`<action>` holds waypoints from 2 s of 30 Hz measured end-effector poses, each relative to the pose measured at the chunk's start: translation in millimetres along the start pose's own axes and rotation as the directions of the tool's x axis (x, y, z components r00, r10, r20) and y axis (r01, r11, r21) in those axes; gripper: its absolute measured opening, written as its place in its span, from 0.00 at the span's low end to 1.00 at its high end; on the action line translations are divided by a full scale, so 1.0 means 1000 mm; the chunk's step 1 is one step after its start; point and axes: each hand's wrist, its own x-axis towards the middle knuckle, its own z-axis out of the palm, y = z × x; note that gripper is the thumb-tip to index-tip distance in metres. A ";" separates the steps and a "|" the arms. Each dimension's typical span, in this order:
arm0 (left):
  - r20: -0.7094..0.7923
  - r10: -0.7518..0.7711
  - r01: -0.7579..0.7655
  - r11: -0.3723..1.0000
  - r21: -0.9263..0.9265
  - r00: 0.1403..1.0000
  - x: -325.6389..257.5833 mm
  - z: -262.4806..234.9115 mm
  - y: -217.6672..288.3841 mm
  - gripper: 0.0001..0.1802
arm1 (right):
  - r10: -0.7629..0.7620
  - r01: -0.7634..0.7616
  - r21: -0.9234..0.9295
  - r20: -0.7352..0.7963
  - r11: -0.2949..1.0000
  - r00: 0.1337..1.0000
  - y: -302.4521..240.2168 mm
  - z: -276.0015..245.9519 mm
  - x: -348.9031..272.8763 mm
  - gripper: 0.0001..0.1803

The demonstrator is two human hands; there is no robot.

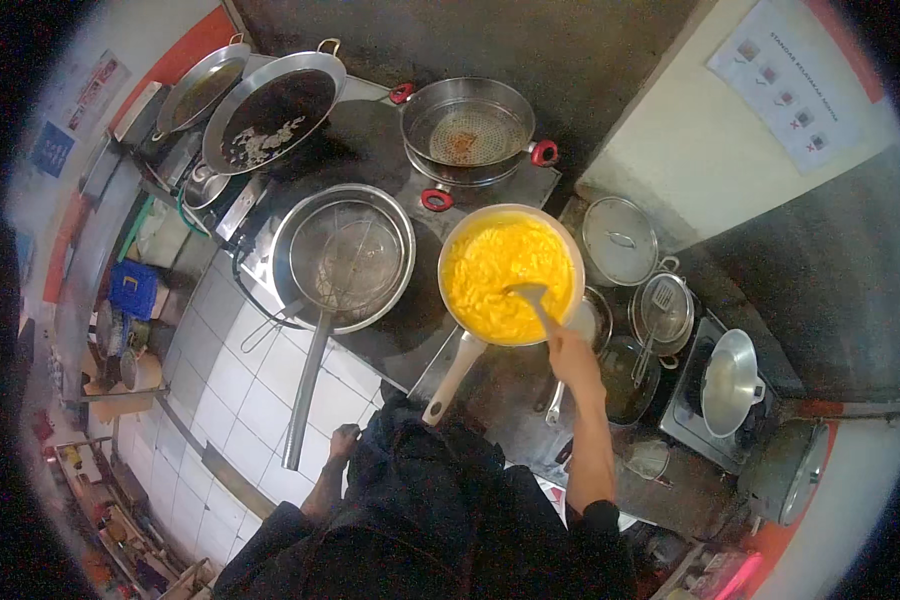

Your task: The person cooks scrambled eggs in a pan, holding the pan handle by hand and stirring and folding the eggs with a spatula.

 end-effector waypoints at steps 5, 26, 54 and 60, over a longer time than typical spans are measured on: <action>0.081 -0.296 0.306 0.935 -0.178 0.952 0.006 -0.012 0.053 0.22 | 0.060 -0.042 0.090 -0.208 0.995 0.976 -0.018 0.037 0.030 0.21; 0.070 -0.257 0.265 0.954 -0.142 0.964 0.012 -0.010 0.046 0.22 | 0.057 -0.052 0.034 -0.195 0.998 0.979 0.010 0.013 0.024 0.22; 0.069 -0.222 0.227 0.970 -0.085 0.973 0.028 0.001 0.047 0.17 | 0.017 -0.023 -0.045 -0.134 0.999 0.991 -0.009 0.019 0.055 0.22; 0.085 -0.277 0.288 0.937 -0.195 0.957 0.019 0.001 0.032 0.22 | -0.041 0.055 -0.152 0.093 0.987 0.995 -0.033 -0.023 0.004 0.22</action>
